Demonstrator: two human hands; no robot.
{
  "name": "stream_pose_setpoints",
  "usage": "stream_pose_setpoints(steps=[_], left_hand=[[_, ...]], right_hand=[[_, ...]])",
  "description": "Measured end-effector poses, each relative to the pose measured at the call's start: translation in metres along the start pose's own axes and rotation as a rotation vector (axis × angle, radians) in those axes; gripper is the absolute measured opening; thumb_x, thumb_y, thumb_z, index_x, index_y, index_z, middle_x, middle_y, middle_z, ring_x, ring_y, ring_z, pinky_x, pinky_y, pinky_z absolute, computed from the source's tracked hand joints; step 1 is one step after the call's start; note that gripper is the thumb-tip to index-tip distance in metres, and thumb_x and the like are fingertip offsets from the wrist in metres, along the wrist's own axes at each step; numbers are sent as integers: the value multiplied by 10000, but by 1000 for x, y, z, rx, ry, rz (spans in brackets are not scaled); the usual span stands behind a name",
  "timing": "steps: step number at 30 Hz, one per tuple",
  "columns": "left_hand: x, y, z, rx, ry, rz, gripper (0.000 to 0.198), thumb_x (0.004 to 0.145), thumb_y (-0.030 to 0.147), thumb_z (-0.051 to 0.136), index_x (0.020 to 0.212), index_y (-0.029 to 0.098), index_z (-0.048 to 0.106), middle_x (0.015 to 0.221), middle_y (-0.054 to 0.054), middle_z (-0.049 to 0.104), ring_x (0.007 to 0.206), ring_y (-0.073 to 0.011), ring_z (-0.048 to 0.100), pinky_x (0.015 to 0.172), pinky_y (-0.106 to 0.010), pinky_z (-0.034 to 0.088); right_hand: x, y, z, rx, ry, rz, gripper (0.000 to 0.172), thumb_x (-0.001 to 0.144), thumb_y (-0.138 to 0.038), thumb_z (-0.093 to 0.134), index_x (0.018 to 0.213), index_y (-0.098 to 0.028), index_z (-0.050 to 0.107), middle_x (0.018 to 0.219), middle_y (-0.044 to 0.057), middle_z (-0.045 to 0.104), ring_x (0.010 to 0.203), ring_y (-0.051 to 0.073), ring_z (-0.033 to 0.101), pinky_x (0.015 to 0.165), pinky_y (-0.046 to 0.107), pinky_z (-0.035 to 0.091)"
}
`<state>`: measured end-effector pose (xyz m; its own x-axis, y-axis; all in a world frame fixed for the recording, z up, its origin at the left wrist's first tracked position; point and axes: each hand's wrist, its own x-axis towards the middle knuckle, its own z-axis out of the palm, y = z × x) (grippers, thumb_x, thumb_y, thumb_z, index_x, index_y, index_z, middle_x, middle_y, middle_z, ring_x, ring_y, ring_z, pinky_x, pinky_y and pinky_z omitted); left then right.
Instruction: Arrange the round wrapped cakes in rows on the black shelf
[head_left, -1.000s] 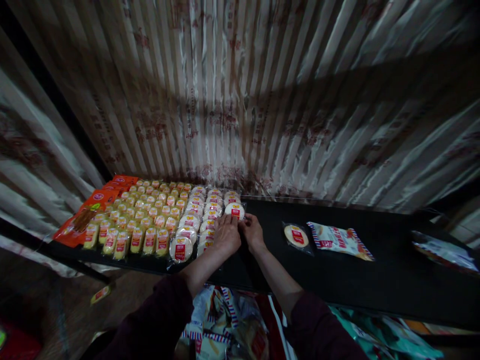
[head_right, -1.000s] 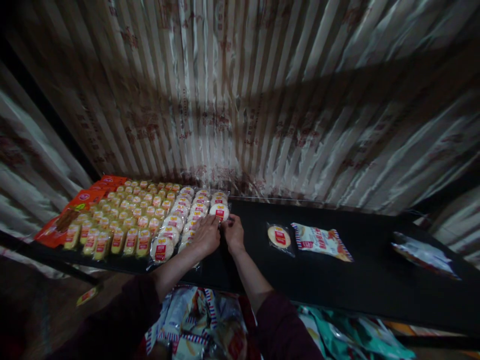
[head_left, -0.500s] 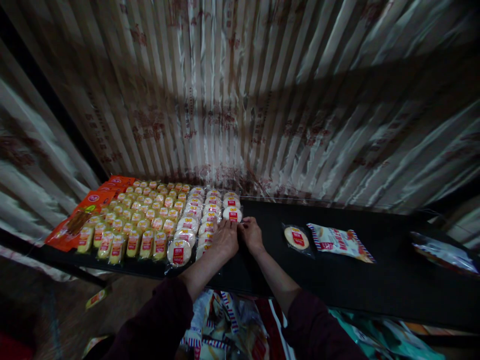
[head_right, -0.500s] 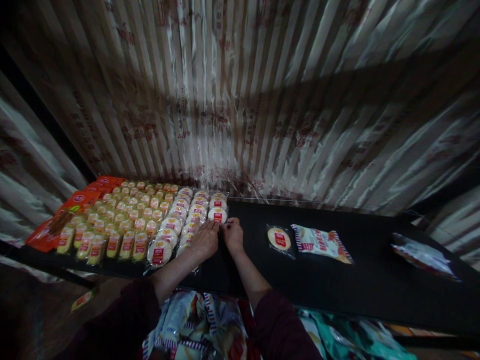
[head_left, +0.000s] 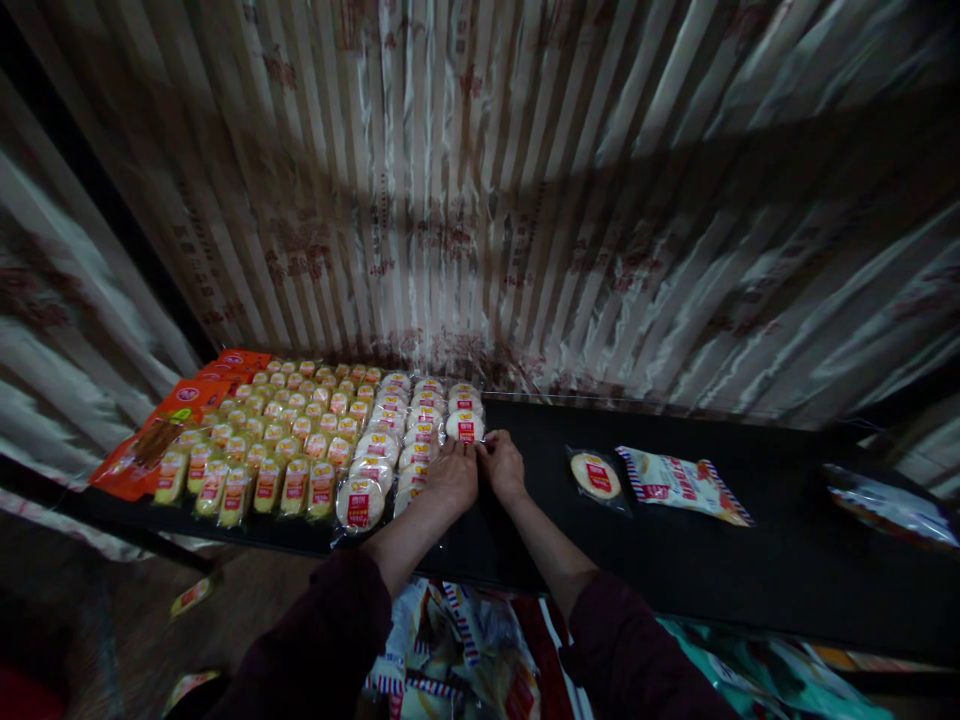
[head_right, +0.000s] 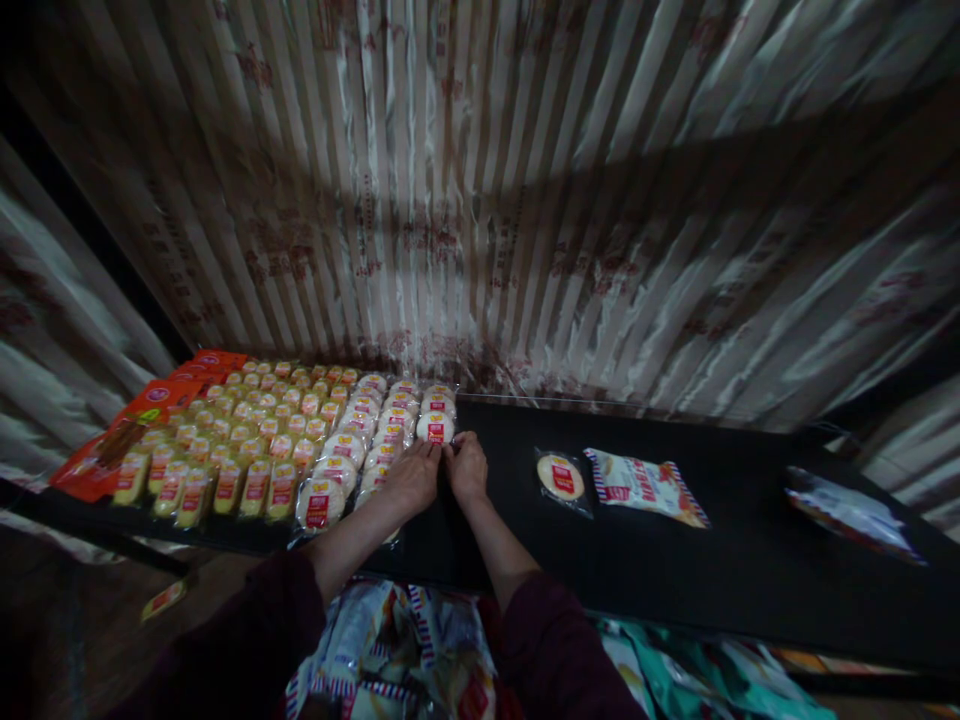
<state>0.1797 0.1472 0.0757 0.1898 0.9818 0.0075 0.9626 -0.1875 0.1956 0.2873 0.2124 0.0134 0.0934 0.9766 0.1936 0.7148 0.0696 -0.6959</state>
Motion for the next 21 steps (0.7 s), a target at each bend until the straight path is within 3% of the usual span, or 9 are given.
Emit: stream_pose_setpoints(steps=[7,15,21], left_hand=[[4,1,-2,38,-7,22,386,853,97,354,1179,44,552,1211,-210,575,1204,-289,461,1096,-545,170],[2,1,0,53,10,34,395,856,93,343,1175,53,571,1216,-200,578,1188,-284,479,1100,-551,162],[0,1,-3,81,-16,38,436,850,106,344,1232,24,536,1227,-212,570,1215,-291,464,1119,-540,134]], right_hand=[[2,5,2,-103,44,-66,161,782,-319,572,848,-174,598,853,84,648,796,204,613,704,294,453],[-2,1,-2,-58,-2,-11,176,786,-305,566,884,-169,616,862,84,663,824,211,627,750,305,464],[-8,-10,-8,-80,75,33,405,822,-423,479,1116,-160,575,1068,139,608,949,242,596,819,359,461]])
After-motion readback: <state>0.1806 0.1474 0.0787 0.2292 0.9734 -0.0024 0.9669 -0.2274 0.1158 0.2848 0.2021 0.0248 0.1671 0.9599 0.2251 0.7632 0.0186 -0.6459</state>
